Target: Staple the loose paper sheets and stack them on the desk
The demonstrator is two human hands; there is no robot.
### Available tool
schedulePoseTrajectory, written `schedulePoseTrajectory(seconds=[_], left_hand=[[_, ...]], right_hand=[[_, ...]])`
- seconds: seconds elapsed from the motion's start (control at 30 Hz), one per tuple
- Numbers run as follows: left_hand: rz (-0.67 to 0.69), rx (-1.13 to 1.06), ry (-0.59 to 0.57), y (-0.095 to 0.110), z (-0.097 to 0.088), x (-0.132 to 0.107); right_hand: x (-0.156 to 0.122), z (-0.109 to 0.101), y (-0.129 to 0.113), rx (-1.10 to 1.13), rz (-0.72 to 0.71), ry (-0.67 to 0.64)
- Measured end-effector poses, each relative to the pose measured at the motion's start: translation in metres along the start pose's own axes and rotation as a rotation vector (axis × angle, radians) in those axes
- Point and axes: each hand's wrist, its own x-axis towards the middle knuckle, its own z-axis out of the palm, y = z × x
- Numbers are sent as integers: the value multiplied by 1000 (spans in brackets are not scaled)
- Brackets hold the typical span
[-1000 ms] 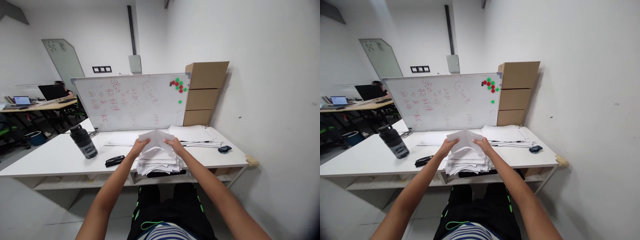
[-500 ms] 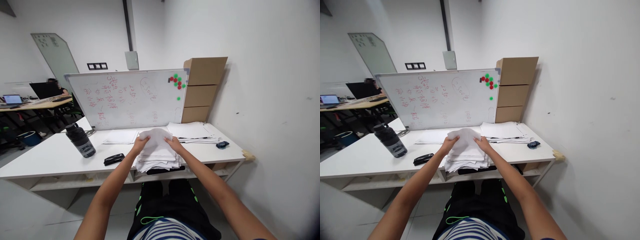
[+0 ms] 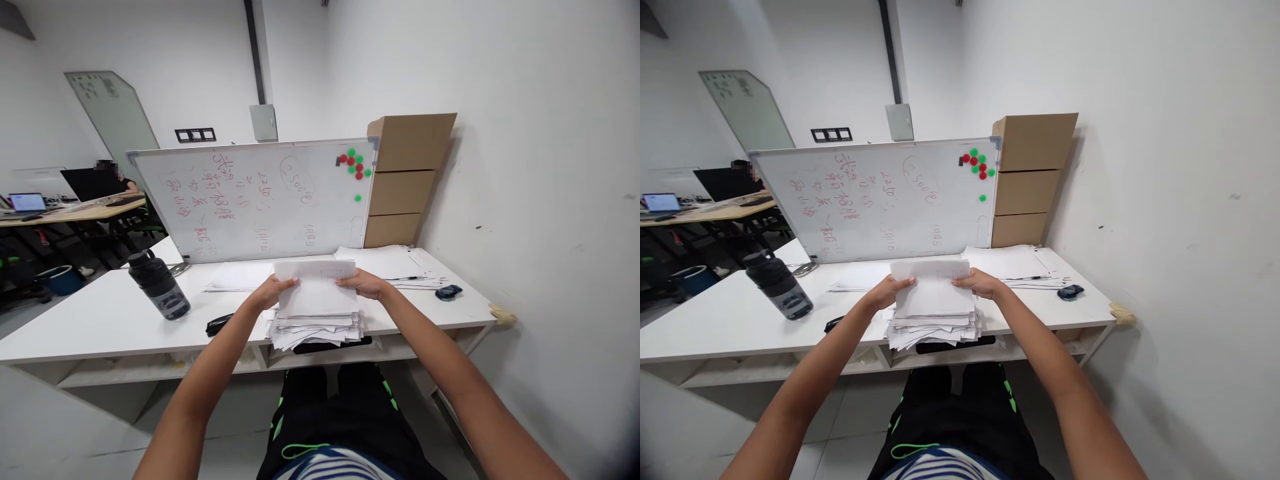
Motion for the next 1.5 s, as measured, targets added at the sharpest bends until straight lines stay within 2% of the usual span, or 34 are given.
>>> schedulePoseTrajectory(seconds=[0.23,0.5,0.63,0.73,0.87,1.0,1.1,1.2,1.3,1.4,1.5], left_hand=[[-53,-29,-31,-10,4,5],[-54,-23,-23,-10,7,11],[25,34,7,-4,6,10],[134,100,66,-2,7,9],[188,135,226,-12,12,10],[174,187,332,-25,16,12],[175,221,329,-26,15,11],[201,181,268,-22,10,3],[150,147,309,-19,7,-14],[93,123,381,-21,9,-38],[12,80,386,-25,13,-56]], right_hand=[[-3,-5,16,67,14,-8],[-2,-9,15,47,7,10],[-1,-9,18,-43,-68,23],[0,-3,21,-178,-165,85],[2,7,31,-320,-252,245],[4,11,48,-278,-242,299],[3,10,58,-242,-204,331],[-5,10,57,-234,-180,384],[-23,12,48,-144,-158,420],[-44,16,43,22,-111,346],[-59,19,47,141,-36,256]])
